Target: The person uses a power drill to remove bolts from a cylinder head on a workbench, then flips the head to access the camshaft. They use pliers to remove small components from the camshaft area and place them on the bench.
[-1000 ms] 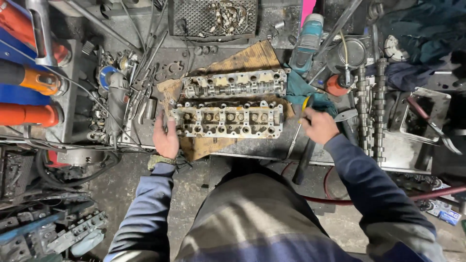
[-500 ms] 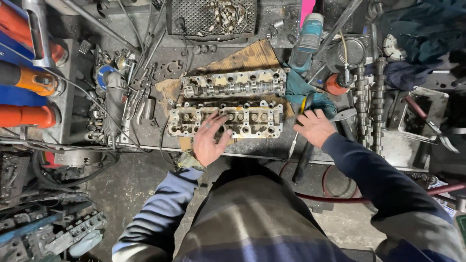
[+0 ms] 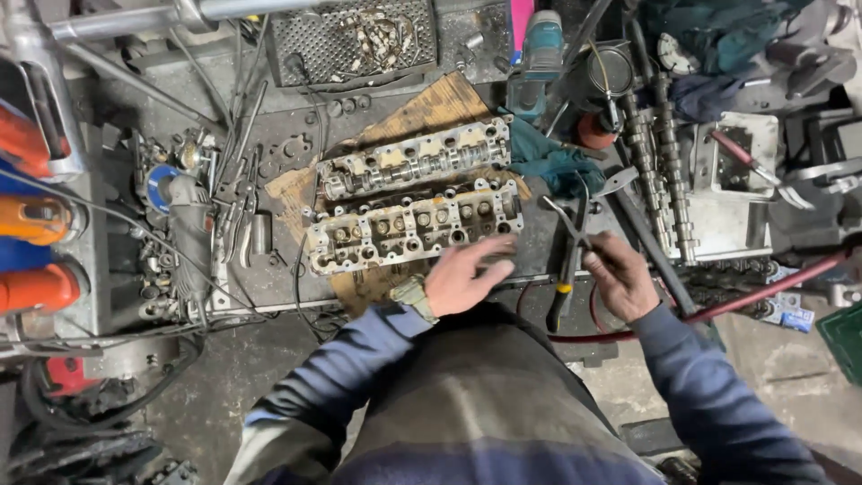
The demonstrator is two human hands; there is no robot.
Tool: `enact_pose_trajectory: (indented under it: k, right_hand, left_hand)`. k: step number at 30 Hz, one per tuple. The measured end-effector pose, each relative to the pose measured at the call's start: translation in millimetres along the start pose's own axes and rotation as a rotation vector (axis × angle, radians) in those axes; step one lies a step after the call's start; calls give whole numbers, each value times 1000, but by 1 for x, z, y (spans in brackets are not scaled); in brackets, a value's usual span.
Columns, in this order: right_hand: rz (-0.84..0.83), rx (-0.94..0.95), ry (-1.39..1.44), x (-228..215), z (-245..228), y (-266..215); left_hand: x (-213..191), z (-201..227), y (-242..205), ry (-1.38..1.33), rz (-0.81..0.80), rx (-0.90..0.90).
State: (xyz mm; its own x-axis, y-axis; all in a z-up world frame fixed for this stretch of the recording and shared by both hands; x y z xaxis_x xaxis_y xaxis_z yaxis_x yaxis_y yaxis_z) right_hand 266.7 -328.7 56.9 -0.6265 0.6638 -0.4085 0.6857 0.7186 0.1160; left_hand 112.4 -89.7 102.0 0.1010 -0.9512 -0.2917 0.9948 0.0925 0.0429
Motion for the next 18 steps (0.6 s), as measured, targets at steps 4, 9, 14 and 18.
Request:
enact_pose_trajectory:
  k: [4, 9, 14, 18]
  right_hand:
    - [97, 248, 218, 51, 17, -61]
    - [88, 363, 173, 95, -38, -62]
    - [84, 587, 145, 106, 4, -83]
    - [21, 626, 167, 88, -1, -72]
  left_hand:
    - [37, 2, 7, -166, -95, 80]
    - [57, -28, 15, 9, -128, -23]
    - [18, -39, 36, 279, -55, 29]
    - [-13, -45, 67, 645, 156, 134]
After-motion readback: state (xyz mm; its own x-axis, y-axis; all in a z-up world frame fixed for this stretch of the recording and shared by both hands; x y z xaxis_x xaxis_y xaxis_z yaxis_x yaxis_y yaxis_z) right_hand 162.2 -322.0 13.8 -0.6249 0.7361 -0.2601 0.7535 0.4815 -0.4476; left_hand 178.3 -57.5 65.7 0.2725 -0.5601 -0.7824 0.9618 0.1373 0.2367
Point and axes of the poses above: each hand's wrist, its own y-axis towards the middle knuckle, its own x-axis out of the palm, z = x × y, the point moved 6 cm from there along y, towards the middle knuckle, and after that the axes turned 2 degrees about x, right-handed, at the moved point
